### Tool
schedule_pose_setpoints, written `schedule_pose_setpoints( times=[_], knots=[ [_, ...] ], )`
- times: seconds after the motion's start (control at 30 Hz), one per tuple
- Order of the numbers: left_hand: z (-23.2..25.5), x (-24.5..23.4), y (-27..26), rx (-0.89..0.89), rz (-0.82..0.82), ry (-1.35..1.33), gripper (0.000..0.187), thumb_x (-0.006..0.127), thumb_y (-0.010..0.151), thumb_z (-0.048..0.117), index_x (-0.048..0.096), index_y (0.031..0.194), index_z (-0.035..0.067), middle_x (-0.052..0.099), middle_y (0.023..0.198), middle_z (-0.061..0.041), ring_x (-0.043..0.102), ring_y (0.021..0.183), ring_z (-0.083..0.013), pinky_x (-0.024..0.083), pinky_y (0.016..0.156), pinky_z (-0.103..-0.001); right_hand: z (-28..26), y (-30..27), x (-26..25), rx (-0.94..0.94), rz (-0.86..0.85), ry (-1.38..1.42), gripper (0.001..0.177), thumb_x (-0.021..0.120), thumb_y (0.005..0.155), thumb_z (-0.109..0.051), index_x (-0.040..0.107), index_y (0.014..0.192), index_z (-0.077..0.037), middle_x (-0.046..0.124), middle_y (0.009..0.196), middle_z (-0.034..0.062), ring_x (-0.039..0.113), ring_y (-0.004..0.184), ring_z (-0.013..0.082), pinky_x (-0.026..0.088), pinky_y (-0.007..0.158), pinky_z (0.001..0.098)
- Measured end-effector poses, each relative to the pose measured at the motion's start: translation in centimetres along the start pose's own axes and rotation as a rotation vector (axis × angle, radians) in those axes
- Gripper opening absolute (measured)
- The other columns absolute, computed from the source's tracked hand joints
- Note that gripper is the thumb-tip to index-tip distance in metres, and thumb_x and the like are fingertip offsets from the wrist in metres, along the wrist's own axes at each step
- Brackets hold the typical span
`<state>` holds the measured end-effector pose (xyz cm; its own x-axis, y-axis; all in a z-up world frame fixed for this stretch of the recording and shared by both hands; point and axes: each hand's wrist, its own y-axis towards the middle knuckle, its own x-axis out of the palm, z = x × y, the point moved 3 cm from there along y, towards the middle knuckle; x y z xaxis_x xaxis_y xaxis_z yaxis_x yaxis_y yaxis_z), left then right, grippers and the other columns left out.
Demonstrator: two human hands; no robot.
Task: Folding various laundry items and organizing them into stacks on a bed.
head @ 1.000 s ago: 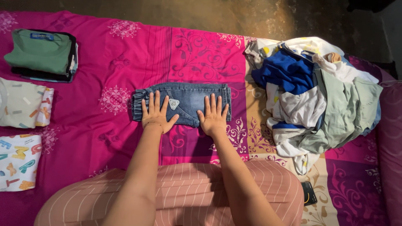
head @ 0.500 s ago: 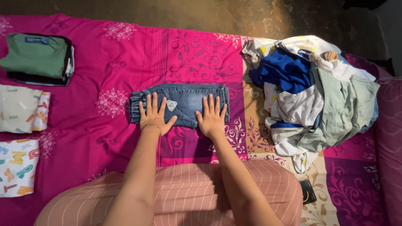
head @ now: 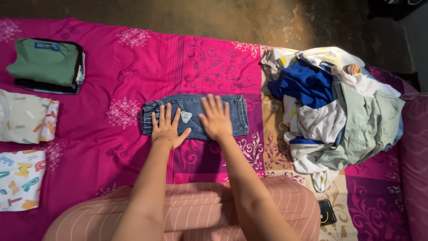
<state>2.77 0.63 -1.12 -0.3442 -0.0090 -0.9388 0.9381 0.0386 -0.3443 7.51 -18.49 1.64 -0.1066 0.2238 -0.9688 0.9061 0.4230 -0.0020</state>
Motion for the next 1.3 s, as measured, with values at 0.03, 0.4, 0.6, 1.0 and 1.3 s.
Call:
schedule_pose_setpoints(
  times=[0.03, 0.4, 0.6, 1.0, 1.3],
  knots=[
    [0.1, -0.1, -0.1, 0.006, -0.004, -0.010, 0.097, 0.032, 0.090, 0.080, -0.001, 0.165, 0.028, -0.021, 0.170, -0.009, -0.021, 0.155, -0.0291, -0.015, 0.119, -0.057, 1.5, -0.6, 0.3, 0.071, 0.047, -0.030, 0.069, 0.036, 0.103, -0.051, 0.022, 0.164, -0.022, 0.014, 0.171, 0.0077, 0.010, 0.158, 0.0301, 0.005, 0.124, 0.0580],
    [0.9, -2.0, -1.1, 0.021, 0.067, -0.013, 0.097, 0.034, 0.090, 0.079, 0.002, 0.165, 0.028, -0.018, 0.171, -0.009, -0.019, 0.157, -0.0287, -0.013, 0.121, -0.056, 5.5, -7.2, -0.4, 0.415, 0.372, -0.223, 0.071, 0.048, 0.104, -0.048, 0.026, 0.164, -0.018, 0.023, 0.170, 0.0167, 0.023, 0.154, 0.0373, 0.018, 0.123, 0.0548],
    [7.6, -5.6, -2.0, -0.240, -0.002, -0.048, 0.096, 0.049, 0.090, 0.064, 0.016, 0.166, 0.015, -0.005, 0.171, -0.020, -0.009, 0.155, -0.0387, -0.006, 0.119, -0.061, 5.6, -7.5, -2.8, 0.854, 0.353, 0.249, 0.061, 0.080, 0.081, -0.039, 0.058, 0.129, -0.008, 0.070, 0.117, 0.0160, 0.061, 0.117, 0.0363, 0.038, 0.107, 0.0550],
    [8.1, 0.3, 4.5, -0.224, 0.120, -0.940, 0.043, 0.058, 0.090, 0.039, 0.068, 0.116, 0.006, 0.070, 0.118, -0.023, 0.066, 0.112, -0.0435, 0.053, 0.092, -0.054, -2.0, -7.6, -5.1, -0.034, 0.491, 0.545, 0.016, 0.063, 0.091, -0.008, 0.068, 0.107, -0.007, 0.072, 0.092, 0.0133, 0.070, 0.092, 0.0323, 0.046, 0.102, 0.0493],
    [7.4, 4.3, 5.7, -0.200, 0.072, -0.904, 0.043, 0.067, 0.093, 0.040, 0.069, 0.108, -0.001, 0.071, 0.114, -0.027, 0.066, 0.110, -0.0439, 0.053, 0.092, -0.051, -0.9, -4.2, -2.0, 0.006, 0.230, 0.098, 0.055, 0.047, 0.105, -0.034, 0.041, 0.157, -0.018, 0.030, 0.166, 0.0164, 0.025, 0.152, 0.0397, 0.020, 0.121, 0.0568]
  ],
)
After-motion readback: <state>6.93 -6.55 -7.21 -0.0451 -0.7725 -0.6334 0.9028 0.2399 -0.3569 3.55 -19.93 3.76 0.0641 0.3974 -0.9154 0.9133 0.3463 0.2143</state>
